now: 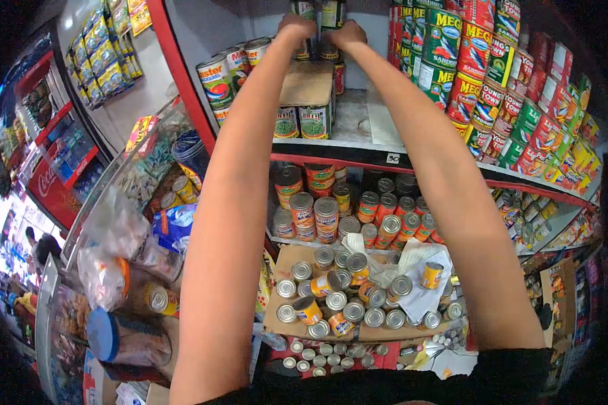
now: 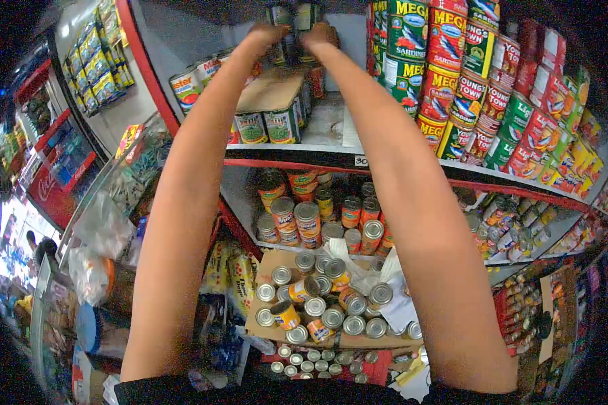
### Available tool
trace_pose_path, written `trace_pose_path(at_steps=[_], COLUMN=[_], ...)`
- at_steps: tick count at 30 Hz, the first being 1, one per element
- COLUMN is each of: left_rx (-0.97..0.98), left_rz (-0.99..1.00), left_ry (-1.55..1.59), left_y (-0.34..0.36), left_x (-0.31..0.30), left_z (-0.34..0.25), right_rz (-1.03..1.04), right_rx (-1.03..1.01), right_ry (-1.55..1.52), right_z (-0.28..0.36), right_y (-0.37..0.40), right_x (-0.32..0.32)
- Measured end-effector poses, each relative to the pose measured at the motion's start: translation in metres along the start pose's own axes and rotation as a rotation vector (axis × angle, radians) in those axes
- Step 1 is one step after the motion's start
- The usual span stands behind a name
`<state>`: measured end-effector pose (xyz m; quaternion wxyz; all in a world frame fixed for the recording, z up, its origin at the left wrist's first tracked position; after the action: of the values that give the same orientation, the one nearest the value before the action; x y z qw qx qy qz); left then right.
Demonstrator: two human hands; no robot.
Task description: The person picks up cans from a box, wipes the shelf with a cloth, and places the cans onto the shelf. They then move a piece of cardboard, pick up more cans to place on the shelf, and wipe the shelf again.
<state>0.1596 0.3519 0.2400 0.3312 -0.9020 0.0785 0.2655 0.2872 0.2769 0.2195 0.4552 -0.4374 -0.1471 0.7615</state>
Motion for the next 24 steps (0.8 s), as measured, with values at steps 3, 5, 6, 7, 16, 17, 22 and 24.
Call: trace_pose_path(at_steps=[3,5,6,7,16,17,22,24], left_rx=[0.108,0.251,0.383,0.514,0.222,0.248,0.218,0.215], left_rz=[0.095,0.101,0.091,0.079,0.047,0.032,-0.083,-0.156], left_ry=[-0.196,-0.193,-0.189,-0.184,-0.207,-0.265,-0.215,-0.208], left_y=[-0.049,-0.082,-0.092,-0.099,-0.055,-0.058,-0.055,-0.04], left_x=[0.019,0.031,0.034,0.04,0.014,0.016,0.017,0.007], left_z=[0.016,0.029,0.029,0.027,0.011,0.011,0.021,0.015], right_rz=[-0.136,0.03,-0.016,-0.022,-0.014,-0.012,-0.093,-0.083], right_rx=[-0.161,-0.157,-0.152,-0.149,-0.072,-0.072,0.029,0.046], right_ry=[0.127,-0.062,-0.103,-0.097,-0.03,-0.029,-0.21,-0.291], right_z=[-0.014,-0.011,-0.011,-0.009,-0.003,-0.006,-0.012,-0.012], right_y=[-0.02,-0.028,-0.022,-0.015,-0.016,-0.018,-0.015,-0.008], right_x=[0.02,0.019,0.013,0.009,0.003,0.006,0.006,0.002])
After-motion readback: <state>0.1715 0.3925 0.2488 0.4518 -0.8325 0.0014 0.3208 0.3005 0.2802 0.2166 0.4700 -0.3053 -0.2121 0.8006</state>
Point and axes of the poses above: each hand's wrist, its own y-axis away from the middle knuckle, its own x-axis out of the palm, z = x × y, the point moved 5 cm from there along -y, towards the middle knuckle, and after that the axes turned 2 degrees about y, right-handed, at the moved point
